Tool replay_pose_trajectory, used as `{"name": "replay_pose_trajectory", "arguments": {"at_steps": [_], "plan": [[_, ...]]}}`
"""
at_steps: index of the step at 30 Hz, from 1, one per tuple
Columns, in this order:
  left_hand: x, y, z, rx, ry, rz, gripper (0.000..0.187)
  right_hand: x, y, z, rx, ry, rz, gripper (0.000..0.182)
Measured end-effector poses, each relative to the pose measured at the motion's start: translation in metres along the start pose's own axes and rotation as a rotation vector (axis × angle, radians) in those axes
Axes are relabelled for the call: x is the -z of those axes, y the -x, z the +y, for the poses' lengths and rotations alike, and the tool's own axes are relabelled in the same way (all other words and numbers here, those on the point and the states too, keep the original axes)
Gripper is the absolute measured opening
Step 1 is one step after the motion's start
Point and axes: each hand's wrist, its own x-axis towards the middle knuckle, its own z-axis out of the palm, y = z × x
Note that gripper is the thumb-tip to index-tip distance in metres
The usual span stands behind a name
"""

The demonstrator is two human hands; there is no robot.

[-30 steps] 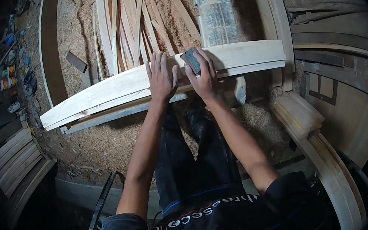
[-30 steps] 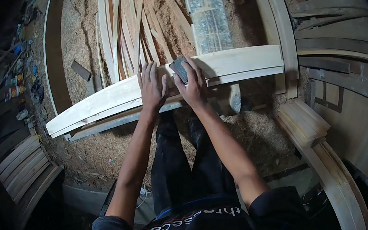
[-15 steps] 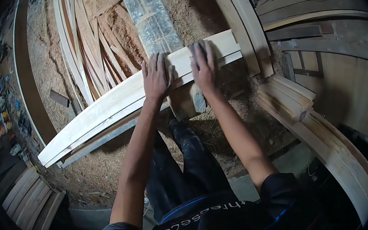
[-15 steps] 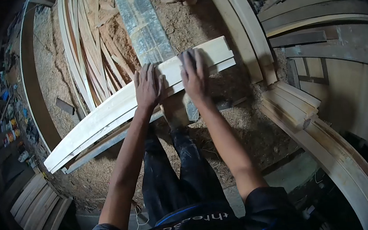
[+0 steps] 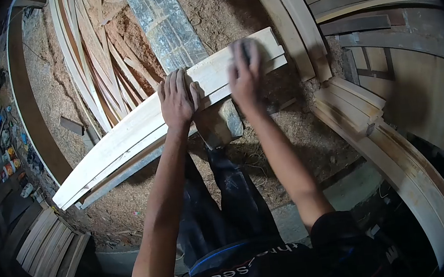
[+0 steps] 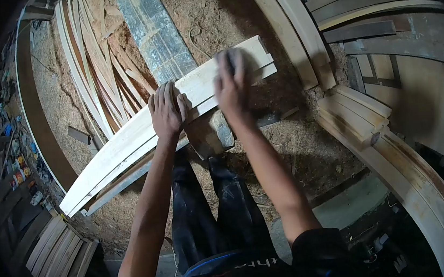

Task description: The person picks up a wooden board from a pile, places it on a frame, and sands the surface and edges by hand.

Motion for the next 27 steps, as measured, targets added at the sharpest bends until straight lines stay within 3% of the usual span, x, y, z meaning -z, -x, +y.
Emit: {"name": "replay_pose_trajectory", "arguments": {"at_steps": [1, 3, 6, 8, 9, 10, 13, 16, 18, 21, 23, 25, 27], "plan": [[-0.001, -0.001, -0.001, 0.000, -0.005, 0.003, 0.051, 0.000, 0.008, -0.021, 0.006, 0.033, -0.068, 0.059], [0.000, 0.002, 0.000, 0.003, -0.004, 0.003, 0.051, -0.005, 0.023, -0.033, 0.215, -0.061, -0.162, 0.060], [0.003, 0.001, 0.002, 0.019, 0.017, 0.004, 0.051, 0.002, 0.007, 0.006, 0.255, -0.082, -0.216, 0.061], [0.003, 0.001, 0.000, 0.012, 0.011, 0.008, 0.050, 0.023, -0.010, 0.042, 0.102, 0.180, -0.034, 0.059], [0.002, 0.001, 0.001, 0.007, 0.013, 0.011, 0.050, 0.027, -0.022, 0.054, -0.009, -0.009, 0.047, 0.057], [0.003, 0.001, 0.001, 0.015, 0.005, 0.003, 0.050, 0.034, -0.030, 0.063, 0.014, 0.072, 0.051, 0.057], [0.002, 0.000, 0.001, 0.005, 0.004, 0.020, 0.050, 0.024, -0.023, 0.042, 0.047, 0.155, 0.051, 0.057], [0.003, 0.001, 0.001, 0.010, 0.018, 0.009, 0.051, -0.007, 0.015, -0.003, 0.110, -0.016, -0.104, 0.066], [0.002, 0.001, -0.003, -0.007, 0.050, 0.017, 0.052, -0.010, 0.032, -0.045, 0.187, -0.025, -0.187, 0.058], [0.001, 0.005, -0.007, -0.031, 0.093, -0.001, 0.058, 0.000, 0.012, -0.032, 0.266, -0.097, -0.191, 0.059], [0.001, 0.005, -0.005, -0.016, 0.052, -0.017, 0.061, 0.018, -0.005, 0.004, 0.077, 0.159, -0.065, 0.062], [-0.001, 0.006, -0.003, -0.007, 0.041, -0.026, 0.062, 0.026, -0.023, 0.040, -0.002, 0.117, 0.145, 0.060], [0.001, 0.005, -0.004, -0.003, 0.031, -0.028, 0.062, 0.019, -0.020, 0.039, -0.083, 0.165, 0.137, 0.060]]}}
